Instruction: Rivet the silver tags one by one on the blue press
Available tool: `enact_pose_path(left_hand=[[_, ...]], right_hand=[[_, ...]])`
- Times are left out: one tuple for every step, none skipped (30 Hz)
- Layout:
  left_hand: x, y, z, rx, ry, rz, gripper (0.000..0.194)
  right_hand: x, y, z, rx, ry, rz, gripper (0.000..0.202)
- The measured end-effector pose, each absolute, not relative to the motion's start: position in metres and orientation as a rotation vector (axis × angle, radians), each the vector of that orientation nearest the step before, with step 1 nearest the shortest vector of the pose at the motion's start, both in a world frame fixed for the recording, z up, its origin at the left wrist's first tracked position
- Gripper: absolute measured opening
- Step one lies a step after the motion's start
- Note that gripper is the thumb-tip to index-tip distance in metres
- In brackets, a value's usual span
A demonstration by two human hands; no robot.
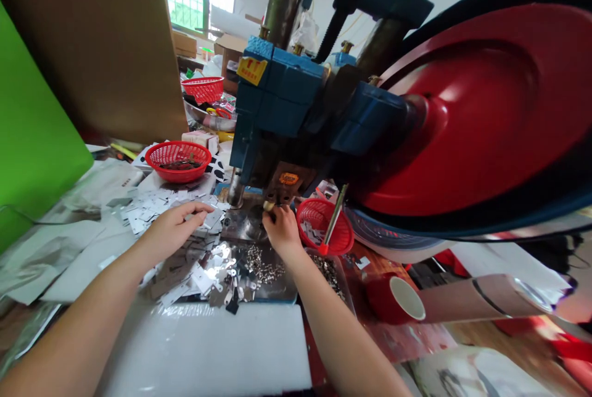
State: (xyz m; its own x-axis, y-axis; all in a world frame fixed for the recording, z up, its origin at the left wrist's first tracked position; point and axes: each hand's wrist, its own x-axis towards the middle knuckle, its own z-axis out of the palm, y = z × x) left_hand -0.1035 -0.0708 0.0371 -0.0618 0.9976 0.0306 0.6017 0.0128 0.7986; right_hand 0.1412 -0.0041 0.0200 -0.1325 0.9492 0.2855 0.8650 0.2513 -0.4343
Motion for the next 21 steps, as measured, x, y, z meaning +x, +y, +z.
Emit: enact_pose_path(left_hand=[[-0.107, -0.075, 0.040, 1.698, 1.665, 0.811, 0.035], [-0.110, -0.080, 0.042, 1.756, 1.605, 0.713, 0.032], [-0.113, -0.086, 0.041, 1.809, 1.550, 0.609, 0.028], [-0.116, -0.091, 0.039, 1.854, 1.513, 0.515, 0.025], [-0.117, -0.096, 0.035, 1.895, 1.492, 0.440, 0.024], [-0.119, -0.100, 0.031, 1.931, 1.488, 0.389, 0.024], [-0.119, -0.104, 0.026, 1.960, 1.493, 0.353, 0.026], [-0.118, -0.106, 0.022, 1.982, 1.502, 0.327, 0.027], [-0.117, -0.107, 0.019, 1.998, 1.508, 0.312, 0.027], [-0.116, -0.107, 0.016, 2.008, 1.513, 0.305, 0.026], [-0.114, -0.107, 0.014, 2.016, 1.511, 0.301, 0.024], [-0.113, -0.106, 0.013, 2.022, 1.500, 0.302, 0.020], [-0.112, -0.105, 0.012, 2.026, 1.481, 0.311, 0.015], [-0.111, -0.104, 0.012, 2.026, 1.457, 0.322, 0.011], [-0.111, -0.103, 0.012, 2.018, 1.433, 0.331, 0.008], [-0.111, -0.103, 0.011, 2.002, 1.416, 0.337, 0.008], [-0.112, -0.102, 0.010, 1.973, 1.408, 0.340, 0.011], [-0.113, -0.102, 0.010, 1.934, 1.411, 0.340, 0.013], [-0.114, -0.102, 0.009, 1.891, 1.424, 0.345, 0.016], [-0.114, -0.101, 0.009, 1.847, 1.442, 0.359, 0.020], [-0.113, -0.100, 0.009, 1.808, 1.461, 0.384, 0.022]], right_hand=[[0.143, 0.000, 0.018, -1.634, -1.999, 0.276, 0.011], [0.144, 0.003, 0.017, -1.620, -1.972, 0.331, 0.010], [0.146, 0.006, 0.015, -1.601, -1.953, 0.382, 0.010], [0.147, 0.009, 0.014, -1.580, -1.940, 0.428, 0.009], [0.148, 0.011, 0.012, -1.556, -1.937, 0.468, 0.008], [0.149, 0.013, 0.010, -1.531, -1.937, 0.507, 0.008], [0.149, 0.014, 0.009, -1.503, -1.936, 0.541, 0.008], [0.149, 0.015, 0.007, -1.477, -1.930, 0.576, 0.008], [0.150, 0.015, 0.005, -1.452, -1.913, 0.610, 0.009], [0.150, 0.016, 0.003, -1.431, -1.883, 0.646, 0.011], [0.152, 0.016, 0.001, -1.412, -1.840, 0.685, 0.013], [0.155, 0.016, -0.001, -1.398, -1.784, 0.725, 0.015], [0.159, 0.015, -0.002, -1.387, -1.727, 0.760, 0.017], [0.164, 0.013, -0.002, -1.386, -1.676, 0.781, 0.019], [0.170, 0.010, -0.002, -1.393, -1.644, 0.783, 0.021], [0.177, 0.005, -0.002, -1.406, -1.643, 0.764, 0.021], [0.184, -0.001, -0.001, -1.418, -1.679, 0.725, 0.021], [0.190, -0.008, 0.000, -1.425, -1.755, 0.663, 0.020], [0.195, -0.016, 0.000, -1.426, -1.863, 0.583, 0.020], [0.199, -0.025, 0.001, -1.421, -1.991, 0.488, 0.019], [0.202, -0.033, 0.001, -1.423, -2.119, 0.380, 0.018]])
